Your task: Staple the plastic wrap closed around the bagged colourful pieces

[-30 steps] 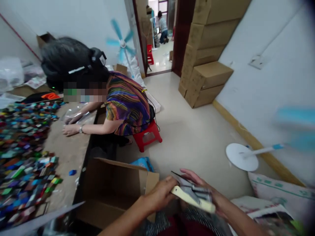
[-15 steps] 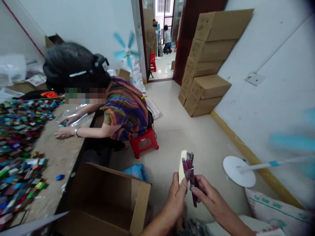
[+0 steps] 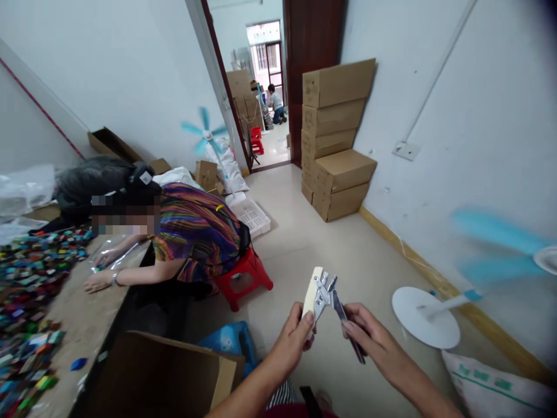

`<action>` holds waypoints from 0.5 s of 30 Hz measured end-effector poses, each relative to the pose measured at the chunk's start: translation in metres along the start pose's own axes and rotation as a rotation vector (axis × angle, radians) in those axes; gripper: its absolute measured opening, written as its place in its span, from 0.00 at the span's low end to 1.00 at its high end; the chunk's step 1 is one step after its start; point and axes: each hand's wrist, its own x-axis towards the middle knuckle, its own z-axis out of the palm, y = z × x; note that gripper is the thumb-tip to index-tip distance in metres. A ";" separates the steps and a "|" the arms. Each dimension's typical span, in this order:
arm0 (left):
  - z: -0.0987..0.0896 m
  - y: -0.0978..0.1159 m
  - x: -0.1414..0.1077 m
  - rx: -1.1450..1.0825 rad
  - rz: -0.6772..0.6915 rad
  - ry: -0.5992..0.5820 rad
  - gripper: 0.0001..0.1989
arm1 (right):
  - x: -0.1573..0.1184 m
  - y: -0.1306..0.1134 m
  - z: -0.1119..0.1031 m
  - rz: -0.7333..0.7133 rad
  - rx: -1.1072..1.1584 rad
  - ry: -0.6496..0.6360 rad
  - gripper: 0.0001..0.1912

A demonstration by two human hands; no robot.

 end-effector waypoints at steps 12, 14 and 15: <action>-0.014 0.028 0.148 -0.106 0.082 0.006 0.25 | 0.133 -0.008 -0.024 -0.007 -0.027 0.085 0.22; -0.029 0.044 0.179 -0.136 0.068 -0.019 0.26 | 0.168 -0.018 -0.028 0.025 -0.006 0.047 0.24; -0.038 0.053 0.193 -0.150 0.049 -0.025 0.26 | 0.186 -0.023 -0.030 0.043 0.008 0.026 0.24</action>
